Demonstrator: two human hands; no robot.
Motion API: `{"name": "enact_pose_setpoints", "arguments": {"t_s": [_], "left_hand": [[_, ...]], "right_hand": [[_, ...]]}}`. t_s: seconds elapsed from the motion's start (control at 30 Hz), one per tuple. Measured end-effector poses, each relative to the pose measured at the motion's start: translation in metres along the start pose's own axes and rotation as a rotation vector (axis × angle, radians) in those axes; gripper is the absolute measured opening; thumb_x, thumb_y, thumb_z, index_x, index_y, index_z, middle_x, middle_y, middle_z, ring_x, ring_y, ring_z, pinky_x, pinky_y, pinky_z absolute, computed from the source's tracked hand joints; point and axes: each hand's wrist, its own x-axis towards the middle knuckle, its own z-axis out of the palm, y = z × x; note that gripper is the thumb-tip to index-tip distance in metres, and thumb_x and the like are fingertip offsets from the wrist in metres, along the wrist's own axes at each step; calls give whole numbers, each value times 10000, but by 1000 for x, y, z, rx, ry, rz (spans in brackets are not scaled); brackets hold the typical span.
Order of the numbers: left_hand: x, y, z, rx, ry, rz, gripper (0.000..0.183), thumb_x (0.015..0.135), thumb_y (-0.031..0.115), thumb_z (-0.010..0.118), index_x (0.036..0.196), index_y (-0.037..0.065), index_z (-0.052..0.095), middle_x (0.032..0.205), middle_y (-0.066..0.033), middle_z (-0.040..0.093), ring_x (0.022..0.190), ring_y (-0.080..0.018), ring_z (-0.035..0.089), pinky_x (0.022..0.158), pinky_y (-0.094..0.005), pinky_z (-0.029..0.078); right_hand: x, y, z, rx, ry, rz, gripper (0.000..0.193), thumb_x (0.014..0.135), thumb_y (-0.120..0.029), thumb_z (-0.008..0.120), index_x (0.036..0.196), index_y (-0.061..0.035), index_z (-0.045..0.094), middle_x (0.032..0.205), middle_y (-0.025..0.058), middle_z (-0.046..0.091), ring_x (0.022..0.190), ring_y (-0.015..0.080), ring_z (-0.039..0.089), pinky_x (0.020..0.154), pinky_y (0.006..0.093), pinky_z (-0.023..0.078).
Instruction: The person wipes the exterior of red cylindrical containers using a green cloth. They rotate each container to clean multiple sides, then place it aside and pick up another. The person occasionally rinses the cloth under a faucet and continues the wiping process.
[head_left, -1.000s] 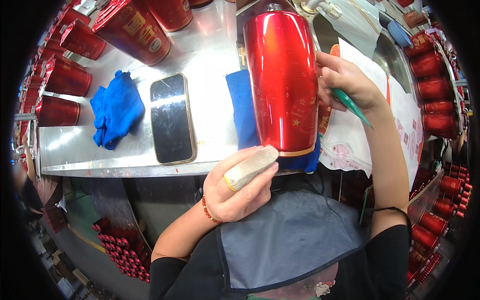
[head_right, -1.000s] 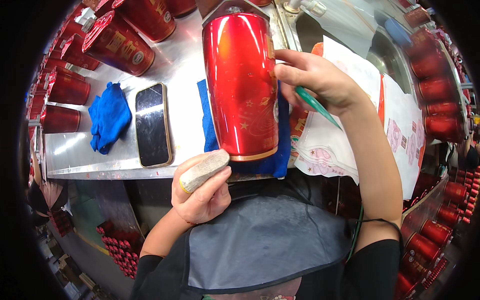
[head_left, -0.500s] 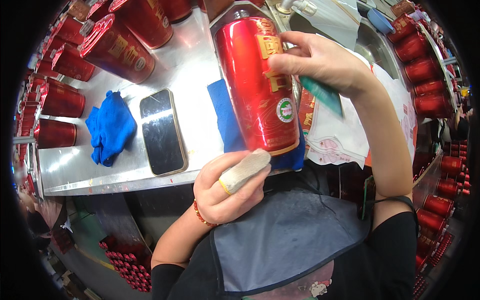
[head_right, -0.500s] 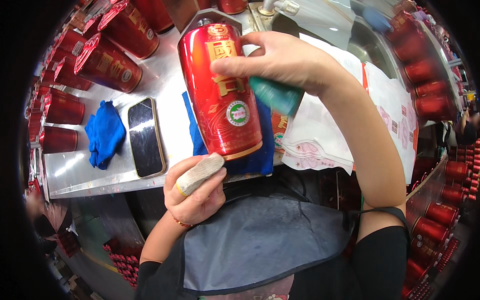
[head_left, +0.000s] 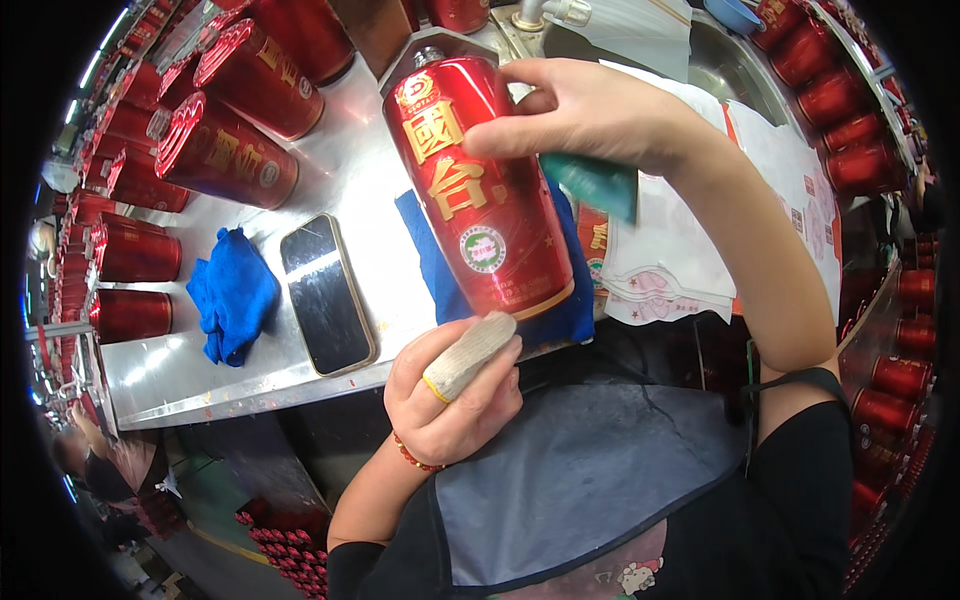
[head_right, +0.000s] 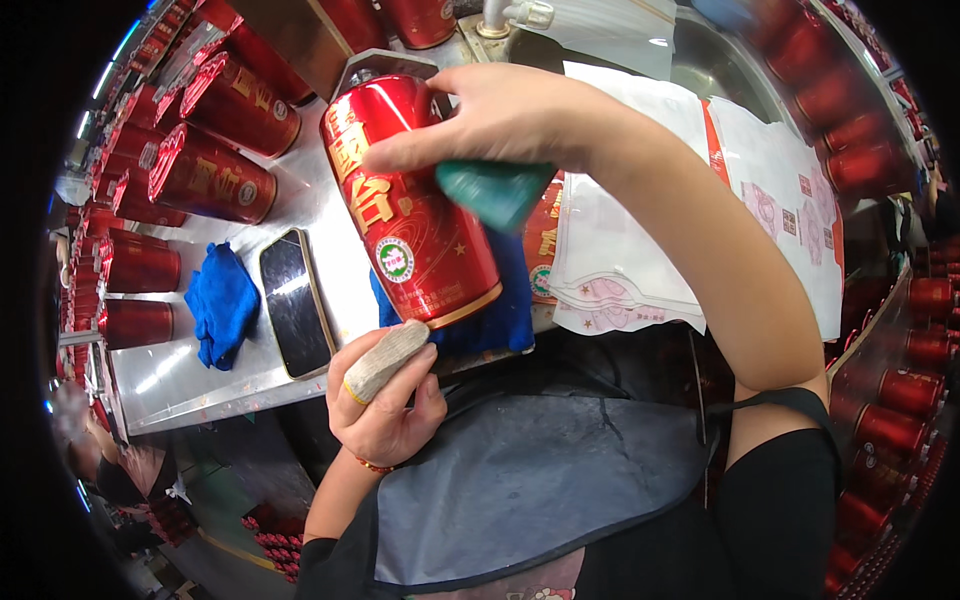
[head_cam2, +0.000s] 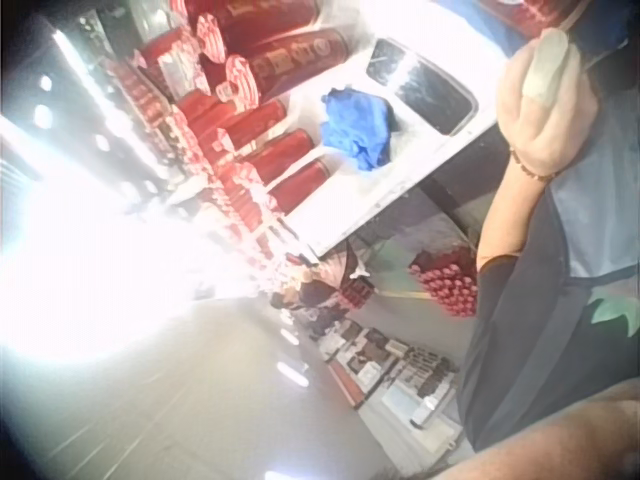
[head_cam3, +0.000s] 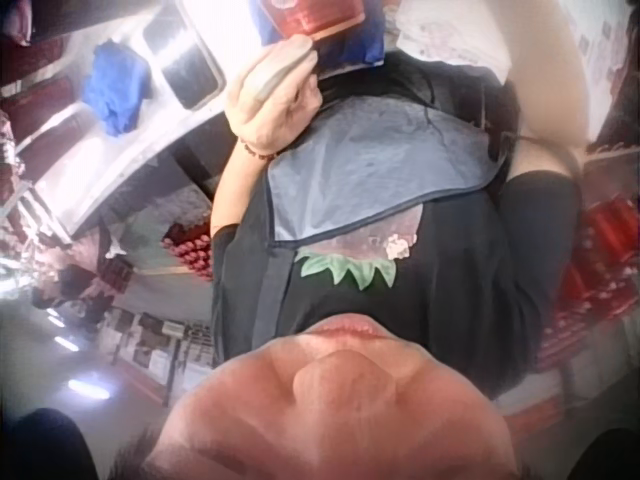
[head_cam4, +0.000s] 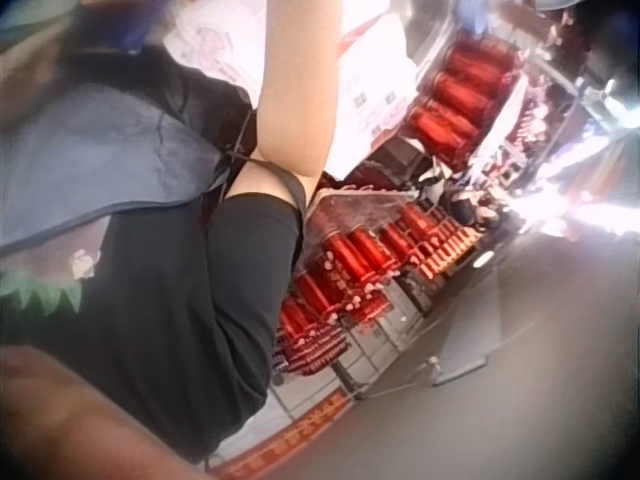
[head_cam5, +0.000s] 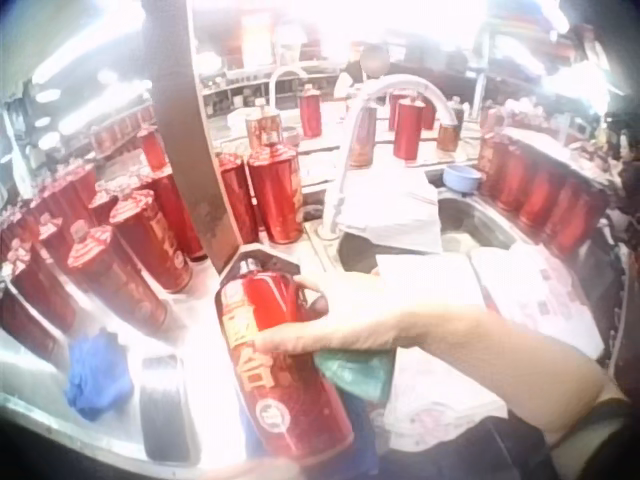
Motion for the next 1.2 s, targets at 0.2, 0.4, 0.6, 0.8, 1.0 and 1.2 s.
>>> {"name": "enact_pose_setpoints", "arguments": {"t_s": [0.2,0.4,0.6,0.8,1.0,1.2], "left_hand": [[0,4,0,15,-12,-25,360,727,5,775,1078,79,800,1149,-83,736,1080,-264,702,893,-350,596],[7,9,-3,61,-49,-5,352,750,26,777,1098,77,795,1154,-90,736,1078,-263,703,894,-348,593],[7,9,0,40,-18,-14,337,756,29,777,1090,71,791,1124,-76,750,1055,-261,708,890,-346,592],[18,15,-2,78,-58,12,304,755,32,777,1057,63,797,1110,-77,755,1040,-246,708,881,-337,585],[17,16,0,81,-53,26,292,746,42,782,1037,61,805,1125,-78,752,1044,-248,704,868,-339,578],[32,12,13,152,-125,168,468,648,57,817,1112,113,815,1119,-6,719,1054,-197,616,787,-313,525]], "right_hand": [[11,35,1,283,-116,12,975,695,-564,917,1358,65,575,1104,159,723,857,187,722,772,300,587],[4,-17,8,-413,6,10,1032,714,-667,850,1364,76,550,1153,241,713,1033,324,726,949,385,577],[11,37,8,381,-168,-112,1019,706,-590,884,1419,45,525,1282,256,658,1158,300,681,983,378,558],[4,-10,10,-247,1,-11,954,706,-598,885,1321,71,595,1194,232,703,1024,304,730,894,372,589],[11,28,-10,230,-174,-27,1106,702,-653,884,1430,86,502,1242,193,674,1019,225,714,875,305,578],[6,14,2,92,-68,-17,1047,646,-651,915,1319,90,611,1173,201,711,978,250,731,864,350,585]]}}
